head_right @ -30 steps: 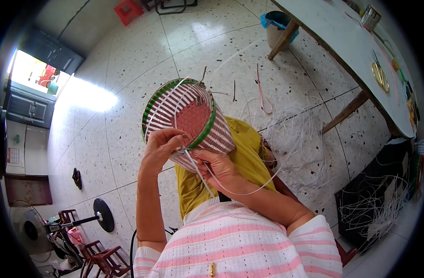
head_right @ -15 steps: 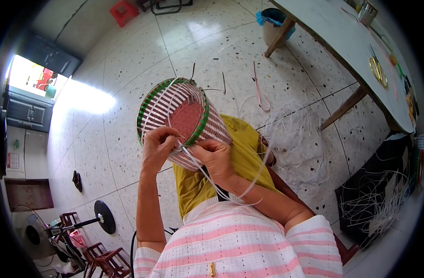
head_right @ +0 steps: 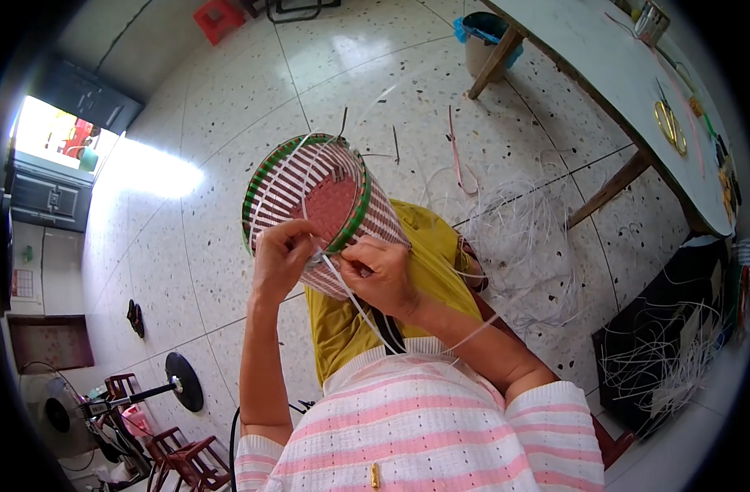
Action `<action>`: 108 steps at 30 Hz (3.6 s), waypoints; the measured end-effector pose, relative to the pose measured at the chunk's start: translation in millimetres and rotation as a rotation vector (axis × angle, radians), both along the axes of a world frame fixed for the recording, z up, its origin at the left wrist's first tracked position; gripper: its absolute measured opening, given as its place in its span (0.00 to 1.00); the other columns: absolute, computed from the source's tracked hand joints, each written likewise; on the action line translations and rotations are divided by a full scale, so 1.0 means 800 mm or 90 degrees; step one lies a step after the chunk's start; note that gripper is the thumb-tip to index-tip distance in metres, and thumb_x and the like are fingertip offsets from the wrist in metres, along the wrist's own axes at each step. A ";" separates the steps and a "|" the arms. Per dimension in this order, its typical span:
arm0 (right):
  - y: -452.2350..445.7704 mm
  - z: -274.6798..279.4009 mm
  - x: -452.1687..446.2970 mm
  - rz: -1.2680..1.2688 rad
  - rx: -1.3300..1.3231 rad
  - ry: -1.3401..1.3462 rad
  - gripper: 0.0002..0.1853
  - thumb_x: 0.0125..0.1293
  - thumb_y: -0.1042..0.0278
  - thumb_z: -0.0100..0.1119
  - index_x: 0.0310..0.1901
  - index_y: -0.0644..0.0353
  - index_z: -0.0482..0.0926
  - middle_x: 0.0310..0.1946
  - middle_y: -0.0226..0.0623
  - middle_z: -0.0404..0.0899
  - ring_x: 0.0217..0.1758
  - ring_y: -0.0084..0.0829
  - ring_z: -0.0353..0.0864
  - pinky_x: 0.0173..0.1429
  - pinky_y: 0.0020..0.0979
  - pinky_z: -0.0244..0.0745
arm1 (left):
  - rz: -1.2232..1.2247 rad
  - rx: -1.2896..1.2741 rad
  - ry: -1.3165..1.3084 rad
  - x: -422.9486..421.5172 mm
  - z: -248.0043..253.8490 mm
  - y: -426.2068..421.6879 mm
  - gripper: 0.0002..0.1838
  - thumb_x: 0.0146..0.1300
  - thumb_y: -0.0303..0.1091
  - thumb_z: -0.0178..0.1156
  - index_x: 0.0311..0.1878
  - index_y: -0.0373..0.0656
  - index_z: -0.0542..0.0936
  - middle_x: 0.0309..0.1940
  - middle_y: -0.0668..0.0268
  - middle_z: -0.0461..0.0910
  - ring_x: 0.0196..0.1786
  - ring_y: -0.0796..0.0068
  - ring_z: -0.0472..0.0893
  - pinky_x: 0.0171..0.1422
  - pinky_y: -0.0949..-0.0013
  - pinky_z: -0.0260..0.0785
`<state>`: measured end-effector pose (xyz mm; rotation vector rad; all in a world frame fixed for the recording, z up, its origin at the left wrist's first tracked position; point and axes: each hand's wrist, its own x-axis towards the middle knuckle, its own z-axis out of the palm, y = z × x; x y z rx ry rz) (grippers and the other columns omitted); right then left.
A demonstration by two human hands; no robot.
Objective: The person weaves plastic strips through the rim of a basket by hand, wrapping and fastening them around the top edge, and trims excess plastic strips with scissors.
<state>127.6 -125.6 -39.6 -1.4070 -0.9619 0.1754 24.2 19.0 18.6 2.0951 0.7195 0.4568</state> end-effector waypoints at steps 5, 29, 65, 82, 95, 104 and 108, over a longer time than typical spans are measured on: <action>-0.002 0.007 0.000 0.075 -0.060 0.161 0.03 0.58 0.78 0.68 0.31 0.66 0.82 0.24 0.29 0.81 0.26 0.14 0.74 0.28 0.23 0.71 | 0.011 -0.045 0.009 0.000 -0.002 0.006 0.07 0.55 0.18 0.57 0.35 0.34 0.83 0.17 0.66 0.74 0.22 0.84 0.70 0.27 0.74 0.62; -0.022 0.002 -0.009 0.204 -0.049 0.740 0.09 0.71 0.68 0.60 0.35 0.65 0.82 0.22 0.26 0.79 0.21 0.13 0.70 0.25 0.18 0.64 | 0.071 -0.181 -0.096 -0.002 -0.008 0.004 0.07 0.73 0.30 0.56 0.39 0.37 0.77 0.21 0.73 0.76 0.25 0.87 0.75 0.28 0.76 0.68; 0.116 0.130 0.110 0.117 -0.167 -0.540 0.07 0.61 0.75 0.61 0.41 0.65 0.81 0.36 0.44 0.83 0.35 0.43 0.83 0.40 0.36 0.79 | 0.183 0.002 -0.281 -0.027 -0.016 -0.022 0.16 0.77 0.39 0.49 0.37 0.36 0.76 0.16 0.63 0.72 0.19 0.77 0.73 0.26 0.70 0.65; 0.113 0.121 0.080 0.659 -0.672 -0.061 0.12 0.58 0.64 0.69 0.30 0.68 0.85 0.23 0.28 0.83 0.26 0.17 0.76 0.31 0.24 0.71 | 0.191 0.430 -0.226 -0.021 -0.043 -0.054 0.11 0.64 0.28 0.62 0.25 0.39 0.75 0.19 0.57 0.73 0.28 0.55 0.76 0.53 0.52 0.69; 0.155 0.086 0.080 0.352 -0.274 0.051 0.08 0.62 0.69 0.65 0.29 0.64 0.83 0.22 0.23 0.79 0.28 0.12 0.73 0.33 0.22 0.71 | 0.146 0.360 -0.240 -0.032 -0.032 -0.040 0.17 0.61 0.28 0.65 0.19 0.40 0.70 0.16 0.59 0.69 0.25 0.56 0.71 0.51 0.58 0.66; 0.134 0.118 0.088 0.701 -0.800 -0.241 0.16 0.61 0.56 0.70 0.32 0.64 0.87 0.23 0.27 0.81 0.25 0.19 0.76 0.29 0.25 0.70 | 0.082 0.333 -0.226 -0.042 -0.022 -0.018 0.17 0.61 0.29 0.66 0.18 0.41 0.73 0.15 0.63 0.69 0.23 0.62 0.71 0.54 0.59 0.63; 0.130 0.096 0.092 0.641 -0.589 0.056 0.10 0.57 0.64 0.71 0.31 0.64 0.86 0.22 0.28 0.81 0.24 0.19 0.75 0.29 0.25 0.70 | 0.072 0.330 -0.236 -0.042 -0.024 -0.016 0.17 0.62 0.29 0.65 0.18 0.42 0.73 0.15 0.64 0.70 0.23 0.64 0.71 0.54 0.60 0.62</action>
